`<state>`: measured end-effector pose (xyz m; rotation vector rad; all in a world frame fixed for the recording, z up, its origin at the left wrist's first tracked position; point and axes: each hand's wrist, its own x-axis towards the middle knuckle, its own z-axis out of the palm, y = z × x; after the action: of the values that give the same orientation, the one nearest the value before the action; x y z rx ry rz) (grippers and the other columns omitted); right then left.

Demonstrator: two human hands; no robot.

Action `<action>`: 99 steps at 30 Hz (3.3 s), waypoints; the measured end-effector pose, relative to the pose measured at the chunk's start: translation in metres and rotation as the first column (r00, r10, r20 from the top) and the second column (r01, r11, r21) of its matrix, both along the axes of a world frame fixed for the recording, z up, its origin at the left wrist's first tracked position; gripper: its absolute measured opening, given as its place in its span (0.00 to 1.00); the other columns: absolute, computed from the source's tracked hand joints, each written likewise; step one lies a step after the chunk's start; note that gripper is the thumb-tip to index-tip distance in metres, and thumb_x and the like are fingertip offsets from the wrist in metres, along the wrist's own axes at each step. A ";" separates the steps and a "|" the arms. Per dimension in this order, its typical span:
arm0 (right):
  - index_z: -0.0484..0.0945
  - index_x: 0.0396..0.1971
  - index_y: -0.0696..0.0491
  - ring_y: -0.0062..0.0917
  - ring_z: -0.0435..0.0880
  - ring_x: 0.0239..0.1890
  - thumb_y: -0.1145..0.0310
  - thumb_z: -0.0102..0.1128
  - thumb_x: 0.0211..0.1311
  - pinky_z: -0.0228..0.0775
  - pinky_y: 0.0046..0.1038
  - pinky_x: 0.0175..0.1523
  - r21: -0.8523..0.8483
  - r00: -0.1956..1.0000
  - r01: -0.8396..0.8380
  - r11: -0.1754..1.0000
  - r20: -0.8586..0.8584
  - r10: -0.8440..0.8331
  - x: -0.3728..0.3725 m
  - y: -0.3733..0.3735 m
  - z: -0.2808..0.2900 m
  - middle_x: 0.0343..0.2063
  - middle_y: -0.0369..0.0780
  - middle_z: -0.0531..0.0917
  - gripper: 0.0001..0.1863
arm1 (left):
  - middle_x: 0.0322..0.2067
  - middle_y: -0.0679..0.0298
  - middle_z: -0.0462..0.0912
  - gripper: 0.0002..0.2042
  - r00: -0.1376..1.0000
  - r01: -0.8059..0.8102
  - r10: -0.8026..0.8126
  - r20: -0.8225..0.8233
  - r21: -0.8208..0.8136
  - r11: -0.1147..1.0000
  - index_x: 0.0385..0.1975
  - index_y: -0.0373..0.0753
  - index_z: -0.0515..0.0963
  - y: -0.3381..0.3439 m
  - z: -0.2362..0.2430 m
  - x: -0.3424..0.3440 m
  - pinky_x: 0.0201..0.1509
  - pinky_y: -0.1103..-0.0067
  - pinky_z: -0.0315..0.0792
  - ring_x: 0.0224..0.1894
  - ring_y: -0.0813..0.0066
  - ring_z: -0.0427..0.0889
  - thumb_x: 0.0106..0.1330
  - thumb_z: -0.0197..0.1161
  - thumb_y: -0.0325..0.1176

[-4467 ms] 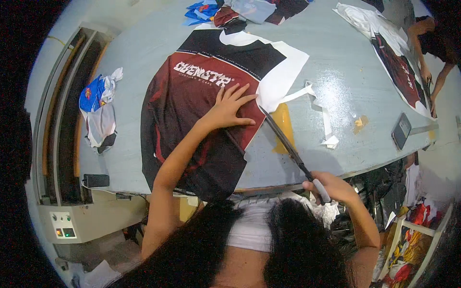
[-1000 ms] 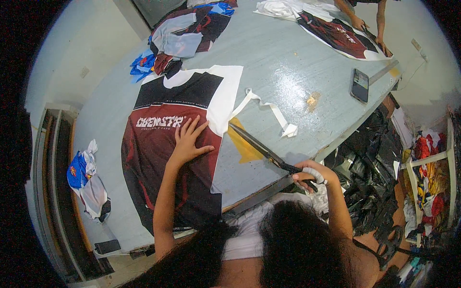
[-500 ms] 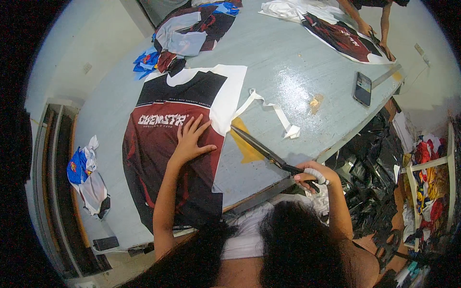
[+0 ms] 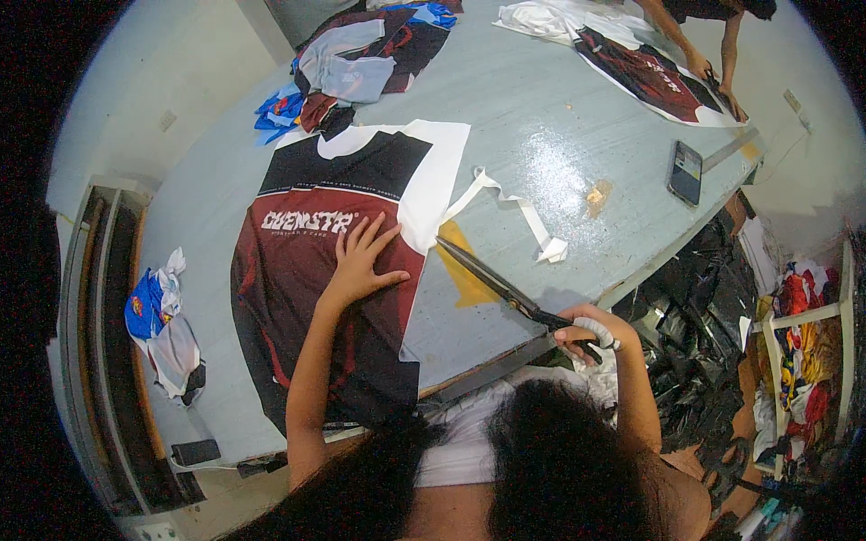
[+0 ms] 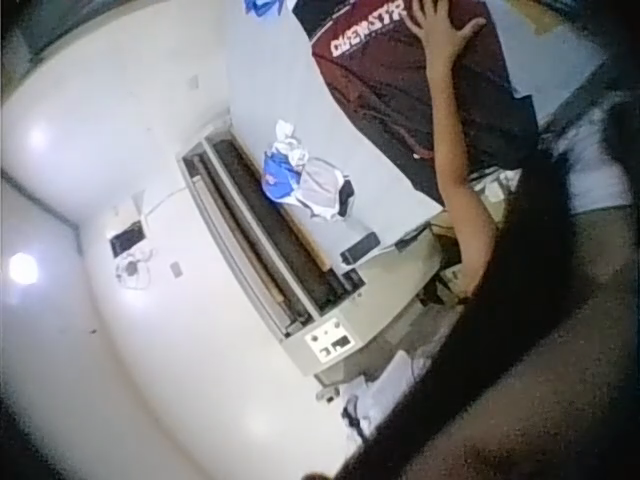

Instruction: Sorting and cutting patterned garment fabric with scissors on a large table.

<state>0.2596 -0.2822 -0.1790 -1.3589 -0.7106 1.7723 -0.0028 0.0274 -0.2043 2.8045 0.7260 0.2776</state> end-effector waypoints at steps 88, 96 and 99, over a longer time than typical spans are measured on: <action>0.70 0.22 0.59 0.17 0.66 0.06 0.59 0.61 0.51 0.57 0.19 0.09 -0.052 0.997 -0.067 0.996 0.032 0.068 0.003 0.009 0.005 0.08 0.36 0.69 0.17 | 0.64 0.62 0.52 0.39 1.000 -0.005 0.004 0.030 0.012 1.000 0.58 0.57 0.63 0.001 -0.006 -0.002 0.64 0.53 0.31 0.66 0.61 0.45 0.44 0.59 0.66; 0.70 0.22 0.59 0.16 0.68 0.10 0.60 0.61 0.53 0.58 0.18 0.11 -0.066 0.997 -0.078 0.995 -0.001 0.079 0.009 0.003 -0.006 0.11 0.36 0.70 0.16 | 0.63 0.62 0.52 0.39 1.000 -0.013 0.013 0.015 0.009 1.000 0.58 0.57 0.63 -0.001 -0.005 -0.002 0.63 0.52 0.31 0.66 0.60 0.46 0.43 0.59 0.66; 0.71 0.22 0.59 0.17 0.69 0.10 0.61 0.61 0.52 0.59 0.18 0.12 -0.058 0.997 -0.072 0.996 0.038 0.074 0.011 -0.002 -0.015 0.11 0.36 0.71 0.16 | 0.63 0.61 0.52 0.40 1.000 -0.014 0.014 -0.002 -0.012 1.000 0.58 0.56 0.63 -0.003 -0.004 -0.001 0.63 0.51 0.32 0.66 0.58 0.46 0.43 0.59 0.66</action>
<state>0.2708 -0.2841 -0.1942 -1.4259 -0.7449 1.8395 -0.0037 0.0245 -0.2084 2.7893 0.7447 0.2723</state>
